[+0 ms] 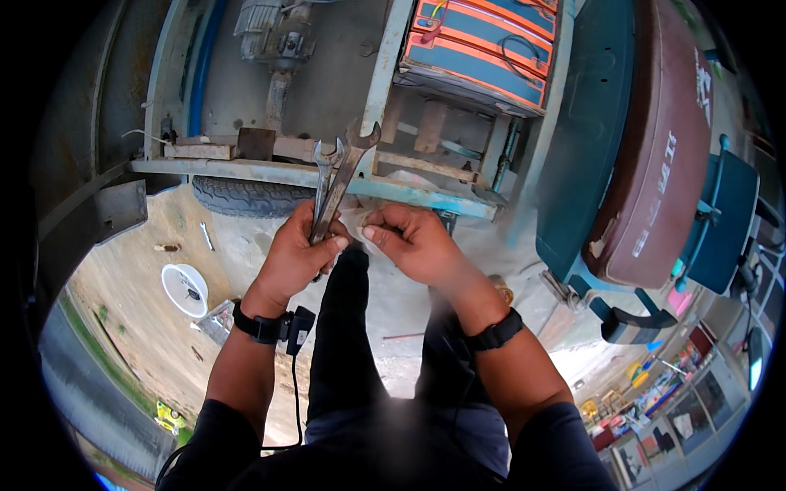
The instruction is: The person walks across a cluttered yard, picks up a cloth, and approaches a three-wheeled vehicle. They wipe a wrench with the cloth and then use the wrench to tighten bolts on the vehicle's undercarriage.
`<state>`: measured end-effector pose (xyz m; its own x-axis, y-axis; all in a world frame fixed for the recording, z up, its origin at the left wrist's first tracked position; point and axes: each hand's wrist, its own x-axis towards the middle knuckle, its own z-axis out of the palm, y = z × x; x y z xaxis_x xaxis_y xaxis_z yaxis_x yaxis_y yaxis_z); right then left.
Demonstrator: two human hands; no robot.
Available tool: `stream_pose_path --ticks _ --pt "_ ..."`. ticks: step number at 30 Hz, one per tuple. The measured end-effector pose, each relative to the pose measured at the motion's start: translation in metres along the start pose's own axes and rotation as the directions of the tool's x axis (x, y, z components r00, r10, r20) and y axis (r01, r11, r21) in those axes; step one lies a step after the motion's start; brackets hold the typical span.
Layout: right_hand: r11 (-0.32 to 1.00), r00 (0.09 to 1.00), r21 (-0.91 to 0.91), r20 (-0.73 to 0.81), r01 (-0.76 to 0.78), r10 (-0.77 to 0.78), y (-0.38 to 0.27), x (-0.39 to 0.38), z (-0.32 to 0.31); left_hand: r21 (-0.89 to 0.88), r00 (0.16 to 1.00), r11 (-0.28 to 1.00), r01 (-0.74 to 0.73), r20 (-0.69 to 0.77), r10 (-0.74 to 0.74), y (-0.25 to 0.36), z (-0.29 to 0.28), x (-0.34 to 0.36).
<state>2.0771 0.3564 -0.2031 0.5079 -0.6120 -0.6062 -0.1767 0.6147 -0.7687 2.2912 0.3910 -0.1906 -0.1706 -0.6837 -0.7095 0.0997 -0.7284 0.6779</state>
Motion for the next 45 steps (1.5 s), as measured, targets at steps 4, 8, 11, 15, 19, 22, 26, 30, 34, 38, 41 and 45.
stream_pose_path --ticks 4,8,11,15,19,22,26,30,34,38,41,45 --pt "0.999 0.999 0.011 -0.034 0.036 -0.036 -0.004 -0.044 0.007 0.006 0.999 0.999 0.032 -0.04 -0.032 -0.009 0.008 -0.025" --pt "0.999 0.994 -0.004 -0.095 0.047 -0.047 0.001 -0.097 0.024 0.0 1.0 1.0 -0.03 0.01 0.03 -0.014 0.028 -0.05" --pt "0.999 0.993 -0.043 -0.114 0.007 -0.012 0.003 -0.14 0.035 0.008 0.974 0.995 -0.099 0.204 0.095 0.007 0.061 -0.071" --pt "0.976 0.956 0.139 -0.264 0.167 -0.126 0.0 -0.193 0.049 0.095 0.871 0.994 0.051 0.482 -0.091 0.013 0.089 -0.088" --pt "0.948 0.951 0.309 -0.31 0.083 0.017 0.014 -0.239 0.041 0.079 0.875 0.99 0.113 0.464 -0.137 -0.001 0.113 -0.113" --pt "0.916 0.933 0.376 -0.359 0.136 0.009 0.033 -0.267 0.036 0.037 0.871 0.993 0.108 0.478 -0.113 -0.001 0.133 -0.128" --pt "0.926 0.92 0.32 -0.386 0.198 -0.063 0.054 -0.298 0.029 0.068 0.851 0.995 0.067 0.517 -0.093 -0.013 0.165 -0.146" --pt "0.927 0.934 0.315 -0.347 0.202 -0.086 0.059 -0.334 0.021 0.063 0.853 0.996 0.069 0.513 -0.091 -0.031 0.203 -0.167" --pt "0.939 0.862 0.183 -0.476 0.291 -0.175 0.081 -0.362 0.018 0.031 0.874 0.998 0.046 0.483 -0.055 -0.045 0.242 -0.189" --pt "0.902 0.848 0.245 -0.49 0.356 -0.201 0.091 -0.393 0.016 0.025 0.865 0.999 0.041 0.5 -0.048 -0.065 0.266 -0.207" --pt "0.885 0.853 0.278 -0.478 0.374 -0.21 0.104 -0.416 0.02 0.099 0.846 0.994 0.045 0.525 -0.091 -0.074 0.279 -0.221" --pt "0.953 0.934 0.204 -0.324 0.224 -0.15 0.122 -0.445 0.028 0.126 0.838 0.991 0.053 0.534 -0.112 -0.083 0.287 -0.239"
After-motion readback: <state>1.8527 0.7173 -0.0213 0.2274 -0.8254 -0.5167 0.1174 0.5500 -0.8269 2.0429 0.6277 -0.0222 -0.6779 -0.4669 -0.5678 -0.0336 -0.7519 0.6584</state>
